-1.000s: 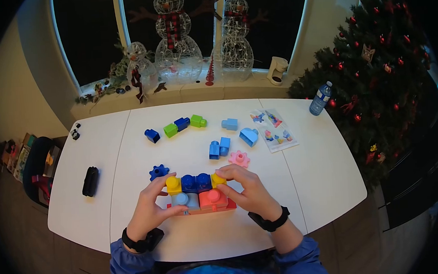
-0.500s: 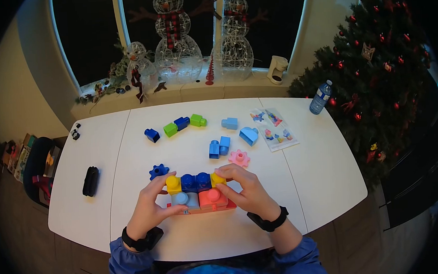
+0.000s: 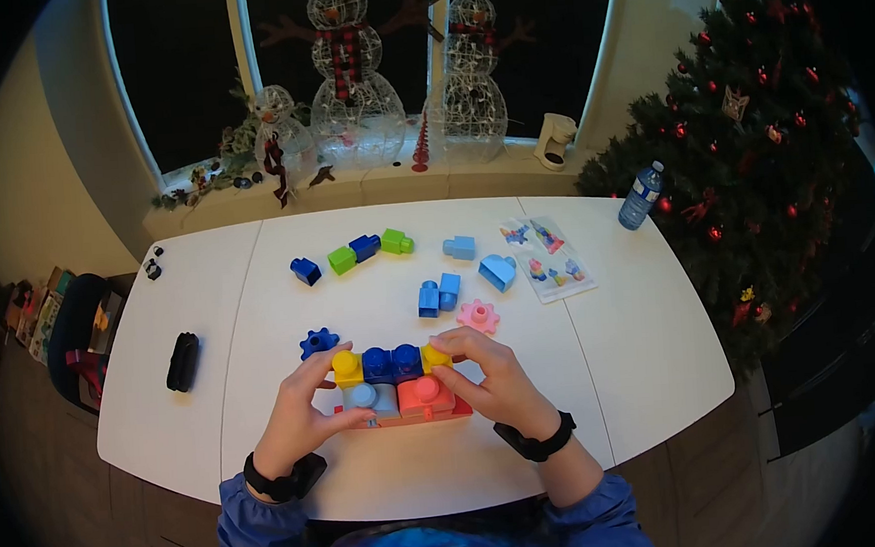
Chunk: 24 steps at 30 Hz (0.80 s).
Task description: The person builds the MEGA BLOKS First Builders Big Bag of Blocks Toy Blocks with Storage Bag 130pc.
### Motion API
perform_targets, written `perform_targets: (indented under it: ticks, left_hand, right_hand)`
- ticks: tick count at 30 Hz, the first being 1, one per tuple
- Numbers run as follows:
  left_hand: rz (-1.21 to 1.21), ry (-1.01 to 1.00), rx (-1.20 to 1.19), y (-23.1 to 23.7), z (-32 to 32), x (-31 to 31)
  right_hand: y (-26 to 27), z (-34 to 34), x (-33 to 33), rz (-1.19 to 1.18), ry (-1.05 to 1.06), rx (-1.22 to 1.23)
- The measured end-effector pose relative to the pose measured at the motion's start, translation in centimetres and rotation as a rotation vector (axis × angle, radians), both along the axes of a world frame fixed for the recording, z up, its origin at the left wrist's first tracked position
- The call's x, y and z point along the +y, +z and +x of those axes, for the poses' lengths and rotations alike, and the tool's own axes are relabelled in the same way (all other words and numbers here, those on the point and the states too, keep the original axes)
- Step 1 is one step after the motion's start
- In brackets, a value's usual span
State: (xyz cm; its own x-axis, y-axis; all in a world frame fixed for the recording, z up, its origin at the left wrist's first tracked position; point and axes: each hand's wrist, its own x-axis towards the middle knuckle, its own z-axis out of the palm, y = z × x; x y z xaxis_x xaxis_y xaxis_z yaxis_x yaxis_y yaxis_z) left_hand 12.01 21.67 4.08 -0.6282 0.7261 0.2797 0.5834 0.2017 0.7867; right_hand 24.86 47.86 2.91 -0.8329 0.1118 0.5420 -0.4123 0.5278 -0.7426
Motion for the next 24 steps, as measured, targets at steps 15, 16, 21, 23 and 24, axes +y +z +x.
perform_targets:
  ticks: [15, 16, 21, 23, 24]
  left_hand:
    - [-0.183, 0.154, 0.513, -3.6, -19.7, 9.9]
    - [-0.252, 0.155, 0.524, -3.9, -20.2, 10.7]
    - [-0.567, 0.127, 0.556, -5.4, -22.3, 13.6]
    - [-0.581, 0.127, 0.546, -5.5, -22.7, 13.8]
    - [-0.59, 0.127, 0.539, -5.7, -22.8, 13.8]
  right_hand:
    - [0.0, 0.3, 0.4, 0.0, 0.003, -0.067]
    - [0.1, 0.3, 0.3, -0.003, 0.001, -0.054]
    - [0.3, 0.1, 0.3, 0.03, -0.011, -0.012]
    - [0.5, 0.1, 0.3, 0.058, -0.017, 0.007]
    - [0.5, 0.1, 0.3, 0.07, -0.019, 0.015]
